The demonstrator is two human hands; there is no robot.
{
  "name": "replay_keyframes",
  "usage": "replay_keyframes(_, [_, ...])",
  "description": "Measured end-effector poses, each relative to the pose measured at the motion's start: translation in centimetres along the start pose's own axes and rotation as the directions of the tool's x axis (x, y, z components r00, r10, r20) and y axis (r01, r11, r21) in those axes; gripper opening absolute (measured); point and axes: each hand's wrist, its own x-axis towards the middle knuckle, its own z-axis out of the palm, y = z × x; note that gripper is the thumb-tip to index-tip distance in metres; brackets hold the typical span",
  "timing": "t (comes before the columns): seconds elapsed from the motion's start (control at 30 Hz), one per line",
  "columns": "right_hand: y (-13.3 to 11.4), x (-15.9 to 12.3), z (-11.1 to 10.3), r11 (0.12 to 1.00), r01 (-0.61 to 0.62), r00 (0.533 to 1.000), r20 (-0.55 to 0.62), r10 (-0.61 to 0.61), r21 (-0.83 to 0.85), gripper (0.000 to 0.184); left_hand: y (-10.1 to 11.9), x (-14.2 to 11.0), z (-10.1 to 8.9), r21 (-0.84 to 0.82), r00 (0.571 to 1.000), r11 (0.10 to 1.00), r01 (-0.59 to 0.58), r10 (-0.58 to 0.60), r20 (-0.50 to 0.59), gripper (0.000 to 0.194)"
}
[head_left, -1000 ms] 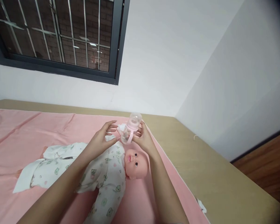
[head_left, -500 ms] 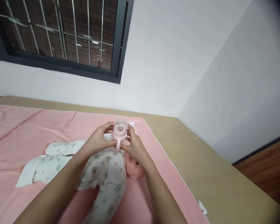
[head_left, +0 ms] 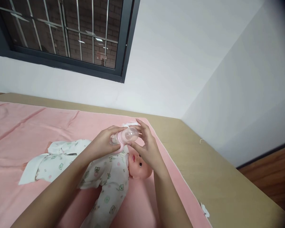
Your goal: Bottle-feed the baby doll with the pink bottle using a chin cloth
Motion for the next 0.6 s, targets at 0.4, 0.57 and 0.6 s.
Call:
replay_keyframes(0.4, [3.5,1.5,-4.1,0.998,0.040,0.911,-0.412,-0.015,0.053,0.065,-2.6,0.7,-3.0,-0.010,0.993,0.999,0.036,-0.037,-0.110,0.064])
replay_keyframes(0.57, [12.6,2.2,-7.7,0.964,-0.259,0.799,-0.573,0.183,-0.053,0.067,-5.4,0.8,-5.8,-0.012,0.964,0.979,0.203,-0.202,-0.174,0.070])
replay_keyframes(0.6, [14.3,2.0,-8.1,0.939,-0.336,0.772,-0.593,0.229,-0.075,0.068,-6.1,0.8,-6.3,0.005,0.956,0.973,0.229,-0.224,-0.191,0.069])
